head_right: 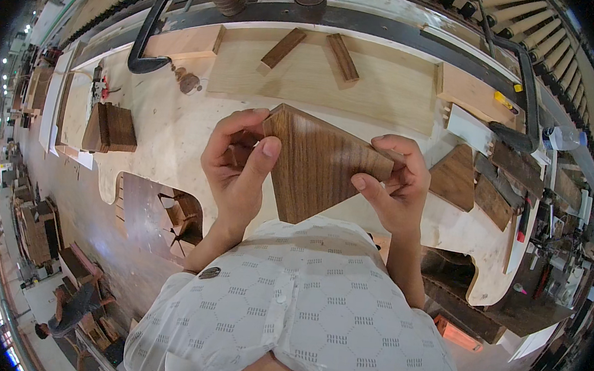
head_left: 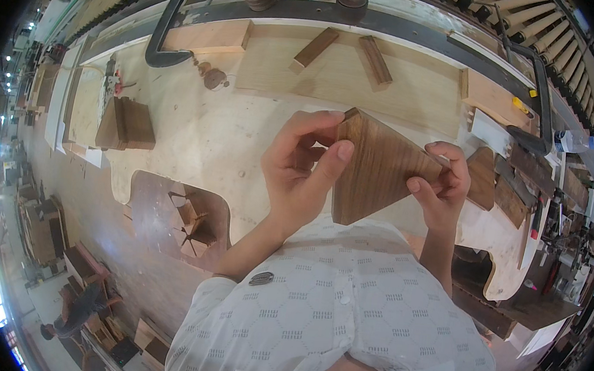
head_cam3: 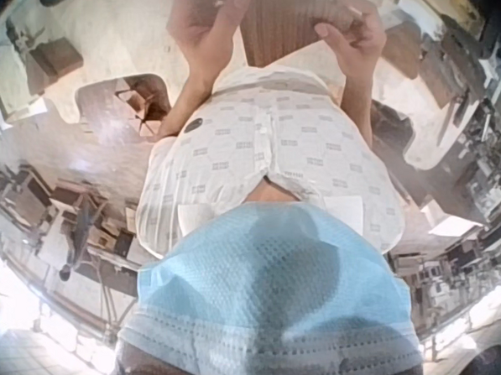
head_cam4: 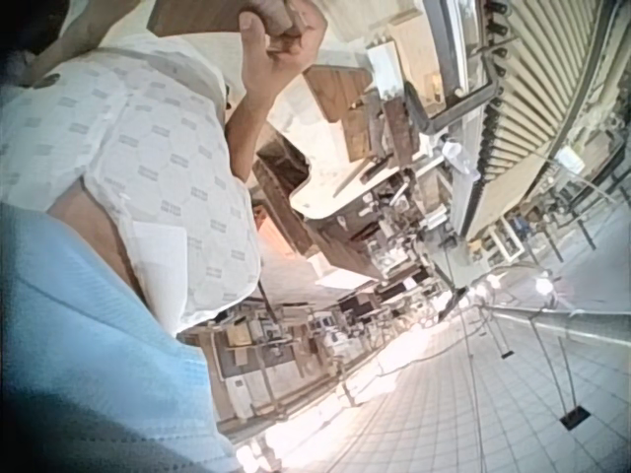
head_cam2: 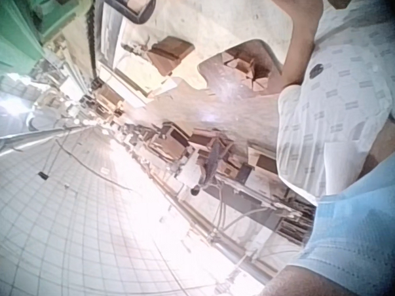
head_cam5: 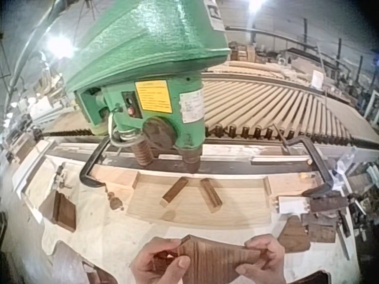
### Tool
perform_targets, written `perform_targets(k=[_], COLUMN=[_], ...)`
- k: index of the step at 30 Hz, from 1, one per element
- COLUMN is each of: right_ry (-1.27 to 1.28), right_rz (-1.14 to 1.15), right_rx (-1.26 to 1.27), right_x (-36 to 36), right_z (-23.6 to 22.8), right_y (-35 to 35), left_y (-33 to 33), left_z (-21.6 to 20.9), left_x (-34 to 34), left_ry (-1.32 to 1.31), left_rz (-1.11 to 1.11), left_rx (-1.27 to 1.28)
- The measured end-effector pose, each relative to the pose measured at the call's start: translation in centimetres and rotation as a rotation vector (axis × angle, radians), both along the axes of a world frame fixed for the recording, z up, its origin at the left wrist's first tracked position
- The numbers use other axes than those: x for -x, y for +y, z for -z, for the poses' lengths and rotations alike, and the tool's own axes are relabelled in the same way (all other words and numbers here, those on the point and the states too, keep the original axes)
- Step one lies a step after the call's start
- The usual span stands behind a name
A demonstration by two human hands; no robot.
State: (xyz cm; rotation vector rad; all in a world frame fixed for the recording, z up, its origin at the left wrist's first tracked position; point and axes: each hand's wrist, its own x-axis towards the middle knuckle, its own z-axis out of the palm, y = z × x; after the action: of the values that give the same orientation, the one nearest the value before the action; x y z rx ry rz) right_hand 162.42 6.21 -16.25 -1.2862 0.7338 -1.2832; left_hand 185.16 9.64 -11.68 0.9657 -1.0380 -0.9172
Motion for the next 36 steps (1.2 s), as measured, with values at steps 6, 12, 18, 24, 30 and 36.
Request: perform_targets(k=[6,12,18,24,30,36], right_ry=[0.026,0.032,0.074,0.046,0.078,0.095], right_rz=[-0.007,-0.009,0.009,-0.014,-0.009,-0.006], right_rx=[0.025,0.034,0.109,0.056,0.072,0.074], right_x=[0.02,0.02,0.04,0.00,0.11,0.10], right_z=[-0.16,-0.31,0.27,-0.01,0.21,0.23], right_y=[-0.09,-0.15,-0.52,-0.24,-0.29,-0.30], left_y=[-0.11,-0.22,-0.29,-0.20,-0.12,-0.22], left_z=[0.17,0.45,0.75,0.62,0.49,0.57], left_x=[-0.16,-0.33,-0.45,-0.48,-0.35,-0.14], left_ry=[0.065,0.053,0.023,0.009,0.060,0.101], left_rz=[0.017,0.021,0.025,0.032,0.035,0.010], left_rx=[-0.048,-0.058,-0.075,-0.084,-0.088,-0.072])
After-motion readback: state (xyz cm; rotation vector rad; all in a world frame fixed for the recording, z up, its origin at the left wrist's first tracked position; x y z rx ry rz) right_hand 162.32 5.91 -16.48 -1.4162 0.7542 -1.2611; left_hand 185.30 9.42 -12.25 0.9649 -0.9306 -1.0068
